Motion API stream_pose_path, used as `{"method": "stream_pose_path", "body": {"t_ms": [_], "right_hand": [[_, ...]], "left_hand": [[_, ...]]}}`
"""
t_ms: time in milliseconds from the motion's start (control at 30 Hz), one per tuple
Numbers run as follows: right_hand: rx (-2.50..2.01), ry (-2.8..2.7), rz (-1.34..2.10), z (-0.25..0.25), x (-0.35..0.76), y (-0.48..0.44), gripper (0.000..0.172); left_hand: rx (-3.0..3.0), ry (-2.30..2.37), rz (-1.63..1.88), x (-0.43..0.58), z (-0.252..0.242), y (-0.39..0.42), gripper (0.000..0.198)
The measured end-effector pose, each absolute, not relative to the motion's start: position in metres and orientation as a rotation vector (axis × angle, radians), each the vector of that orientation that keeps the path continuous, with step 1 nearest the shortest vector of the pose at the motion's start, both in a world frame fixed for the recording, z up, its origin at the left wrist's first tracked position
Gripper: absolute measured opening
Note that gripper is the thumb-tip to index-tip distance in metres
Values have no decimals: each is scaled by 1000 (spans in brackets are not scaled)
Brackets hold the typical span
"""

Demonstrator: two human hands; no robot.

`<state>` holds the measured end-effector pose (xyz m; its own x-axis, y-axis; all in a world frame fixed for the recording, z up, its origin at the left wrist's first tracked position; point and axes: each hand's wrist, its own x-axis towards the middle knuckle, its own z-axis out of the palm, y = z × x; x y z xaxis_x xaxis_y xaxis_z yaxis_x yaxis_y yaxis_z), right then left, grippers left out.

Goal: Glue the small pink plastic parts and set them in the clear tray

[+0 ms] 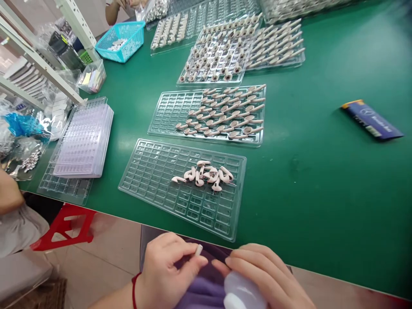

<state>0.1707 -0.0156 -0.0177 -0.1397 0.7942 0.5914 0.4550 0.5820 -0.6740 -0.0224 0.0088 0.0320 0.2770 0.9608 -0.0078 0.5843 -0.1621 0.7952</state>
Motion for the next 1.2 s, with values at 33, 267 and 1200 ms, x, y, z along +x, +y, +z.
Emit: {"method": "stream_pose_path", "body": {"t_ms": [33,267,1200], "right_hand": [[-1040,-1761,426,-17,173,-17,18],[-1170,-1696,349,-9,185,-11,15],[-1228,-1540,319,-16,190,13,21]], "left_hand": [[1975,1372,722,-24,34,9,7],[2297,1314,787,-25,39,17,10],[2486,1385,697,-12,47,269,11]]}}
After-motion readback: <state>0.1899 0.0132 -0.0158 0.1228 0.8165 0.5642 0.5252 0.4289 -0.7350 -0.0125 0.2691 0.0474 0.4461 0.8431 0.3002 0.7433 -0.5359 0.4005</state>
